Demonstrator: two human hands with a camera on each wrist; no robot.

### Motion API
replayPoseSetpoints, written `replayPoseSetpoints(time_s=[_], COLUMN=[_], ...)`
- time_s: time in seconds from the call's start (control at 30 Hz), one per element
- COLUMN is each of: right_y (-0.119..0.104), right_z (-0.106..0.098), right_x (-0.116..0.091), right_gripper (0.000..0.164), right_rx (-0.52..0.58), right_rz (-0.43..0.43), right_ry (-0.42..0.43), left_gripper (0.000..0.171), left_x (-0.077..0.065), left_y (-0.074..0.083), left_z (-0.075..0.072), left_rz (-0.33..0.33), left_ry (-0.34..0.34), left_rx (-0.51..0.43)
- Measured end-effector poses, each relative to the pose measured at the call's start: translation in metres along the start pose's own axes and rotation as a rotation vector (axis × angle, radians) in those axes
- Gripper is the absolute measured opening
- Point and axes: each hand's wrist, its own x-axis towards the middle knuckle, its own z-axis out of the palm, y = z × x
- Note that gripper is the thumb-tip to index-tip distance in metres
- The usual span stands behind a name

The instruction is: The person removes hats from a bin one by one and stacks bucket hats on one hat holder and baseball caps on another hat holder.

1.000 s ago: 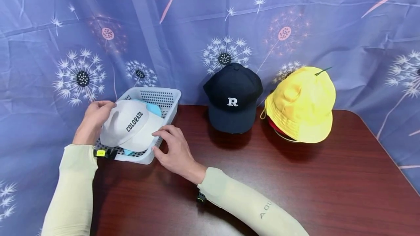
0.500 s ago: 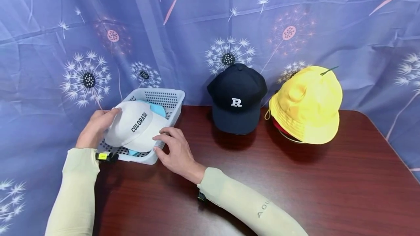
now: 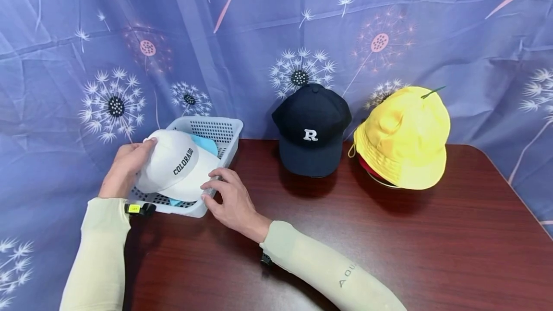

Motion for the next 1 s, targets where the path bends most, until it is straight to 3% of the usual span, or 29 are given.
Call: replayPoseSetpoints(time_s=[0.2, 0.33, 0.53, 1.0], right_y=[0.000, 0.001, 0.002, 0.001], right_z=[0.001, 0.001, 0.001, -0.001], right_x=[-0.001, 0.000, 0.001, 0.000], right_gripper=[0.016, 0.016, 0.016, 0.018], right_rx=[-0.017, -0.001, 0.015, 0.009], right_rz=[-0.015, -0.025, -0.028, -0.038], right_ry=[0.009, 0.014, 0.016, 0.002], left_gripper=[0.082, 0.073, 0.067, 0.062], left_x=[-0.002, -0.007, -0.018, -0.046], left_y=[-0.002, 0.002, 0.015, 0.047], left_z=[0.003, 0.004, 0.005, 0.009], left_rz=[0.047, 0.115, 0.201, 0.277], left_ry=[0.051, 0.092, 0.119, 0.206], left_rx=[-0.037, -0.026, -0.054, -0.105])
